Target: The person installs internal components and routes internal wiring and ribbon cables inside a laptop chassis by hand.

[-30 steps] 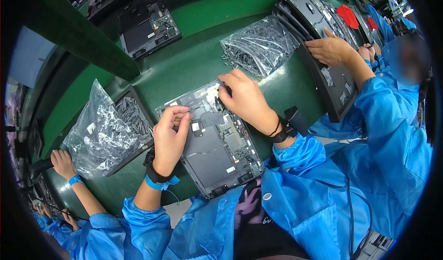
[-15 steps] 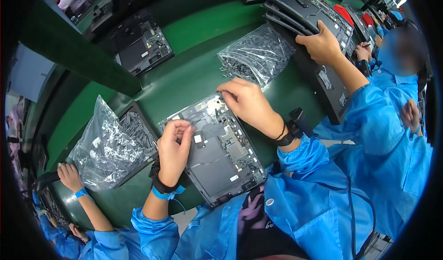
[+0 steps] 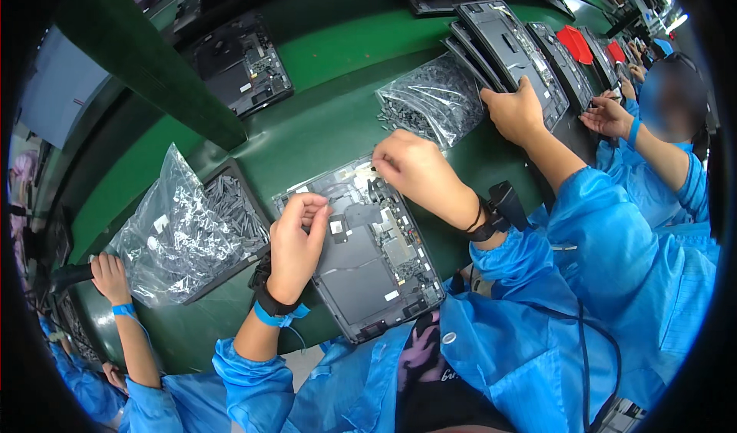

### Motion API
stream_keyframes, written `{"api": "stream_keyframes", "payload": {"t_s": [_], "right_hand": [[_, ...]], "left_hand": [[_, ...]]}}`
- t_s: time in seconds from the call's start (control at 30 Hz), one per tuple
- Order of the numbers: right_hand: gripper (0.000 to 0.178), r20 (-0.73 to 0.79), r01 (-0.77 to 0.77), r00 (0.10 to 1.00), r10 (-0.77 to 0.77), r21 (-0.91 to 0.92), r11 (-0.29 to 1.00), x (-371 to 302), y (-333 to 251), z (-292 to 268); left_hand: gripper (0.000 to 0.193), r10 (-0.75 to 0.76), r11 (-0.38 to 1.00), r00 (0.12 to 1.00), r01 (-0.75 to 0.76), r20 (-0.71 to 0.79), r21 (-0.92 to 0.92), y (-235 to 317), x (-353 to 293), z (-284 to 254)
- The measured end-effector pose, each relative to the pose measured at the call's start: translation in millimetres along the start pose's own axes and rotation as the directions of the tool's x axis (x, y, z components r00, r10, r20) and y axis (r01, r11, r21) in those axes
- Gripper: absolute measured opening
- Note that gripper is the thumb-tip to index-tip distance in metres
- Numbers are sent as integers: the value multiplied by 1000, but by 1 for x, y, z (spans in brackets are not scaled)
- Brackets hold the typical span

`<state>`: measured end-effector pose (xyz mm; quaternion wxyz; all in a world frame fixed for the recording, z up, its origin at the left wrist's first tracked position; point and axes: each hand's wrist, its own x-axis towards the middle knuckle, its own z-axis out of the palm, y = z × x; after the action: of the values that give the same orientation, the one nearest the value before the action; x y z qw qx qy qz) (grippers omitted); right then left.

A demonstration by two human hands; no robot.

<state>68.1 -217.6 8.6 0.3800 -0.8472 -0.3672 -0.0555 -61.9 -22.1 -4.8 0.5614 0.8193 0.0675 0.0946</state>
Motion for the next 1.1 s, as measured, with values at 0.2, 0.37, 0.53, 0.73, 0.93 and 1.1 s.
{"api": "stream_keyframes", "payload": {"t_s": [0.2, 0.37, 0.53, 0.73, 0.93, 1.1], "right_hand": [[7, 70, -278, 961, 269, 228, 933, 1, 9, -7], [5, 37, -7, 999, 7, -10, 1000, 3, 12, 0], [11, 46, -101, 994, 100, 16, 995, -1, 10, 2], [11, -76, -161, 983, 168, 82, 983, -5, 3, 3], [18, 18, -194, 981, 194, -20, 981, -3, 0, 11], [14, -83, -150, 986, 143, -84, 985, -7, 4, 25]], "left_hand": [[9, -43, 999, 999, 44, 28, -17, -1, 5, 1], [8, -44, 999, 999, 45, 19, -27, -5, 1, 2], [8, -49, 999, 998, 49, 30, -22, 0, 2, 3], [10, -40, 999, 999, 40, 27, -18, -3, 1, 2], [10, -35, 999, 999, 35, -5, -14, -6, 1, 2], [9, -66, 997, 997, 68, 32, -44, -3, 3, 2]]}}
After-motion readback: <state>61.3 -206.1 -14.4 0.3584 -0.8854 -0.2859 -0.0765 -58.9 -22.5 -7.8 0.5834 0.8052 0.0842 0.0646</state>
